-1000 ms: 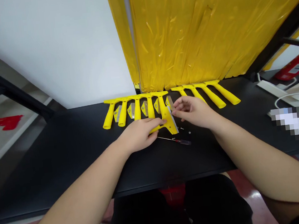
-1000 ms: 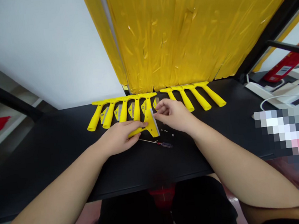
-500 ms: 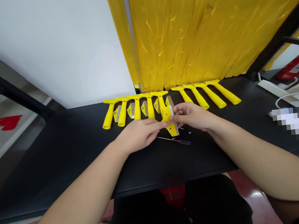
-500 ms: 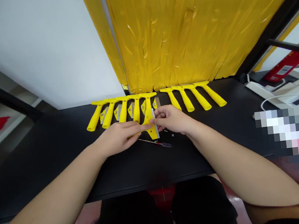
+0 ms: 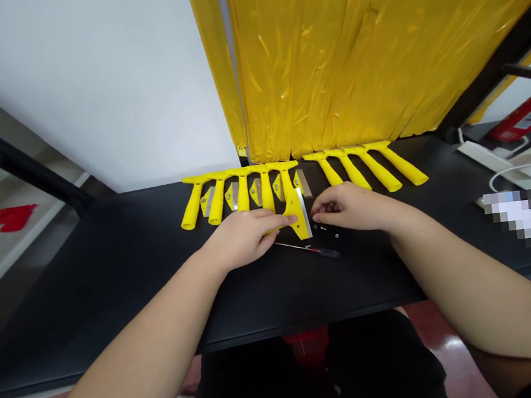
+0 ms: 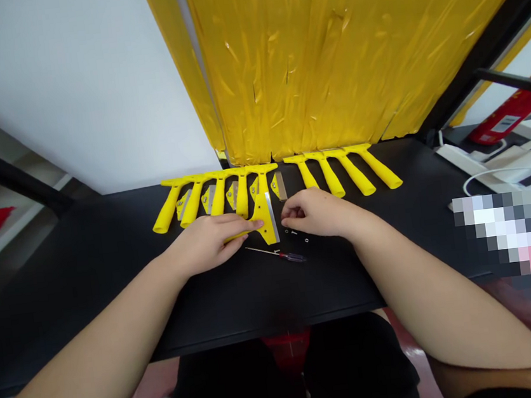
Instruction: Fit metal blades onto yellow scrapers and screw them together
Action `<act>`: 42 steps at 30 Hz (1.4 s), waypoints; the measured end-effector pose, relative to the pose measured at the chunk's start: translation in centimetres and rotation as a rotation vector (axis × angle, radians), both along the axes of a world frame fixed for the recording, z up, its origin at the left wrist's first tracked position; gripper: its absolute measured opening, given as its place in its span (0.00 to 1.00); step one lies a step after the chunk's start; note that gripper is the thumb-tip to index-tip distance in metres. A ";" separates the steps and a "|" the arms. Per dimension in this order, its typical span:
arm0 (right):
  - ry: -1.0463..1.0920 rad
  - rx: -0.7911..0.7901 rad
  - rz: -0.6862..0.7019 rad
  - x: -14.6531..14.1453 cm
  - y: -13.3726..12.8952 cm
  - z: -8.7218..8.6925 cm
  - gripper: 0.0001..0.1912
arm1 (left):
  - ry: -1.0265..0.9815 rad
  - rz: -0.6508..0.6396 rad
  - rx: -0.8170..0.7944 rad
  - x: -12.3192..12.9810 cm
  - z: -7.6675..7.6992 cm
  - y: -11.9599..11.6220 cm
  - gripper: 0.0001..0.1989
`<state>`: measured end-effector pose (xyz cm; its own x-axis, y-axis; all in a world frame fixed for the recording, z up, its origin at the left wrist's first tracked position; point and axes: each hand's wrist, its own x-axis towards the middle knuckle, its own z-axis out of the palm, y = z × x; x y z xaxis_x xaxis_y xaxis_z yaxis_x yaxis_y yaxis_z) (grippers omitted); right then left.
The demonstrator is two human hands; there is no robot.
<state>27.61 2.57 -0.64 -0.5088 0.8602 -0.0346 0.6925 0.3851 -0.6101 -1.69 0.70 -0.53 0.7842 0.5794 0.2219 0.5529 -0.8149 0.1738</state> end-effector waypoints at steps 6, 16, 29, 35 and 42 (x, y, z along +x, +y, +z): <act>-0.152 -0.003 0.041 -1.0 -0.1 -0.5 0.04 | 0.020 0.024 0.005 -0.1 -0.1 0.1 0.22; -0.008 0.020 -0.005 -0.9 0.3 -0.8 0.03 | 0.037 0.011 0.005 0.0 -0.2 0.0 0.21; 0.653 -0.178 -0.078 -3.3 -0.3 -1.4 0.16 | 0.029 -0.024 0.077 0.5 0.0 -0.7 0.21; 0.812 -0.273 -0.123 -3.6 -0.2 -1.5 0.29 | 0.024 -0.045 0.086 0.5 -0.1 -0.8 0.21; 0.774 -0.332 -0.088 -2.9 0.2 -1.7 0.25 | 0.003 -0.060 0.060 0.5 -0.1 -0.8 0.21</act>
